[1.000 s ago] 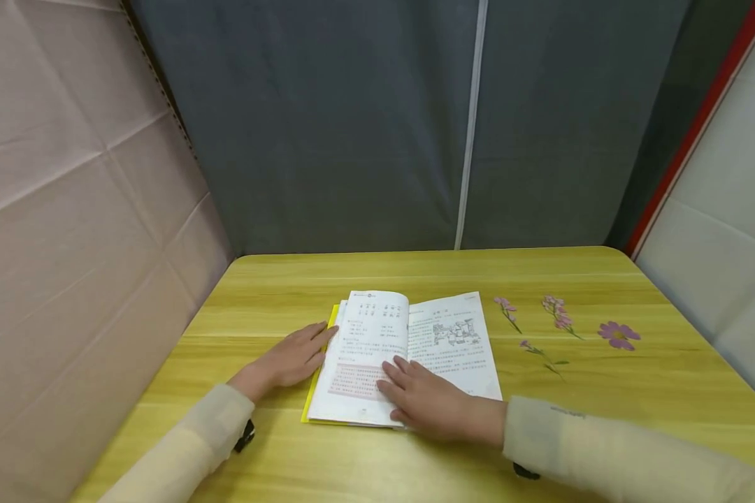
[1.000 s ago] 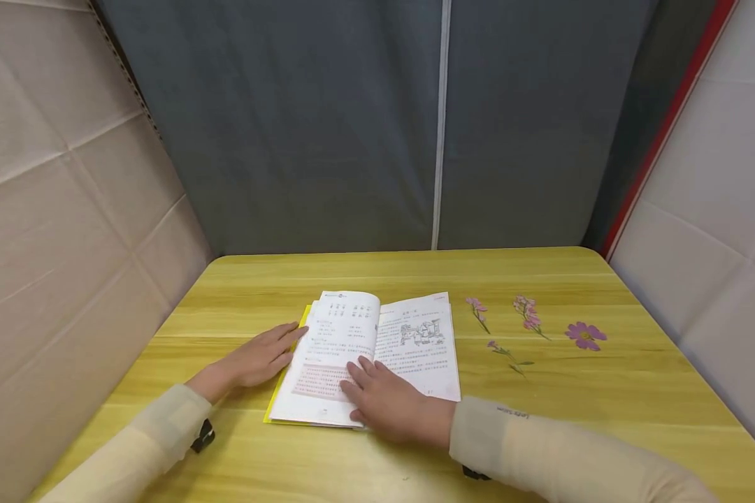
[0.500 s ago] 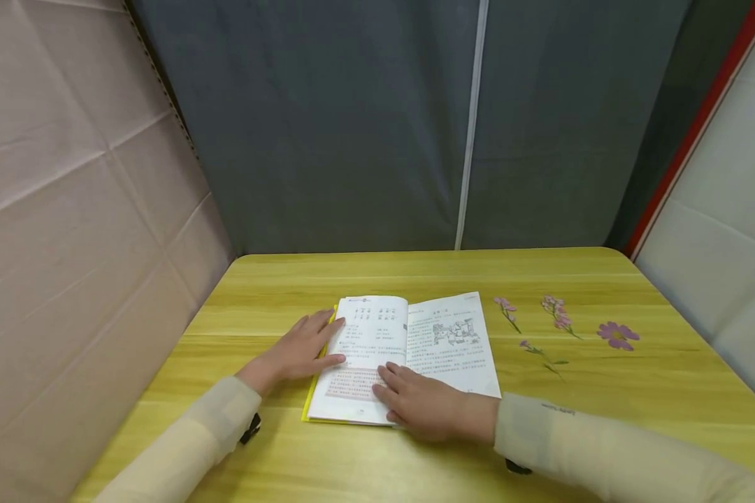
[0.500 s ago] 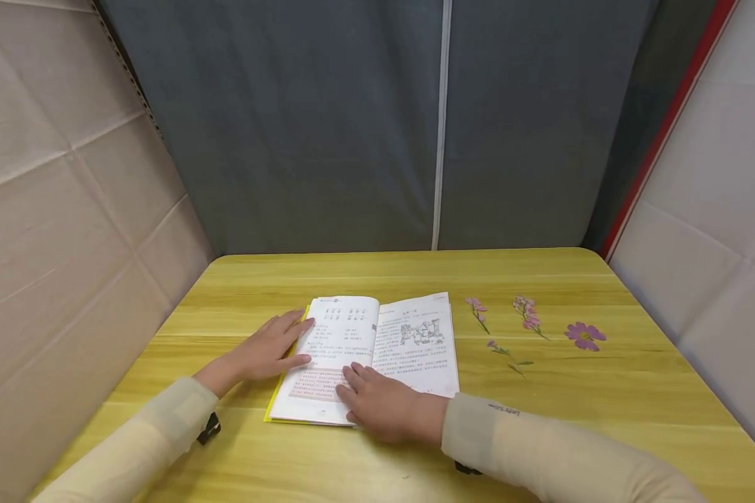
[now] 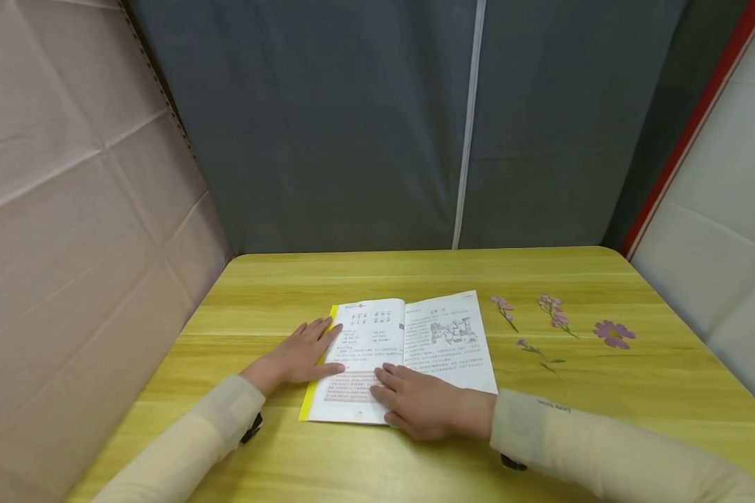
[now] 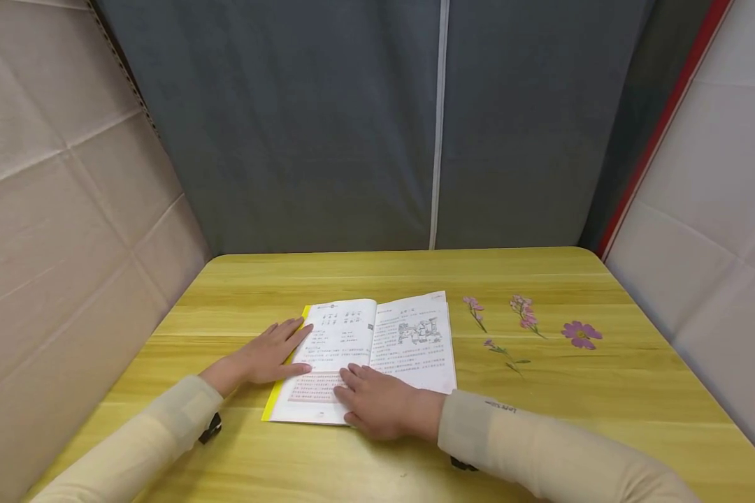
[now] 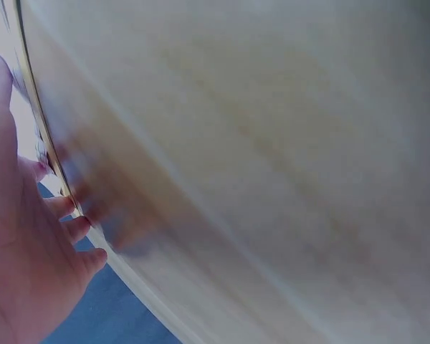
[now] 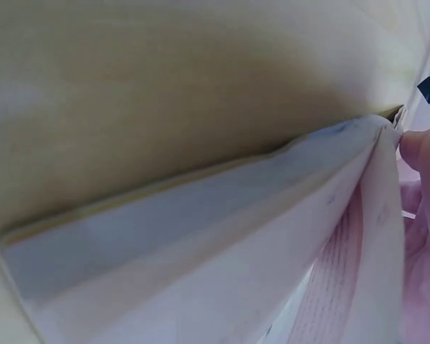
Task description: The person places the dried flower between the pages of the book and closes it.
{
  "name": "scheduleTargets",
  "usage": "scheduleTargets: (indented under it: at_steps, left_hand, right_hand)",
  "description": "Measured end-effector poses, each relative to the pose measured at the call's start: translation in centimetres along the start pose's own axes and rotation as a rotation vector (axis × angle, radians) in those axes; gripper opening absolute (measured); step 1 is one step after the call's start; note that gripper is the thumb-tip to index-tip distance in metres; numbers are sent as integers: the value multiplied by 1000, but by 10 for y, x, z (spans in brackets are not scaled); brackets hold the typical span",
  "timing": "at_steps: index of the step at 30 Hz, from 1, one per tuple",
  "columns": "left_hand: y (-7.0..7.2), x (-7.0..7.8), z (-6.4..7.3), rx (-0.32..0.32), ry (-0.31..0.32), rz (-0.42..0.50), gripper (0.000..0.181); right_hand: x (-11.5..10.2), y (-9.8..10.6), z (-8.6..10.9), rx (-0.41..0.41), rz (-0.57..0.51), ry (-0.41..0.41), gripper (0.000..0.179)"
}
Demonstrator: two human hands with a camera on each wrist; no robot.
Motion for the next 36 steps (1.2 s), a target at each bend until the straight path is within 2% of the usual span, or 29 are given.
scheduleTargets:
  at_steps: [5,11,14,17,23,27,32,36]
  left_hand:
    - [-2,-2,1,-14,3,41,92]
    - [-2,-2,1,-12,-7,82,94]
    - [-6,-4,0,-21,2,67,96]
    - [-8,-5,-2,-26,7,66,96]
    - [-10,-7,-4,-42,25,30,96]
    - [-7,-6,-2,-47,23,38,95]
    - [-6,-4,-1,-46,23,28,95]
    - [-6,-4,-1,-37,24,18,96]
  right_hand:
    - [3,10,4,42,-4,19,54]
    - [10,38,20,134,-11,28,53]
    - [16,54,38,244,-16,15,51]
    - [21,68,60,392,11,27,47]
    - [40,82,110,691,20,16,39]
    - [61,82,144,791,8,-94,38]
    - [95,66,185,819,-63,-296,43]
    - [123,49,212,876,-196,-423,35]
Point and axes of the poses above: each hand's wrist, its own z-axis away from the middle knuckle, its own y-axis out of the back of the hand, x = y × z, the point moved 7 cm from there along -z, towards the middle knuckle, and after that the axes turned 11 degrees about y, right-handed, at the moved point
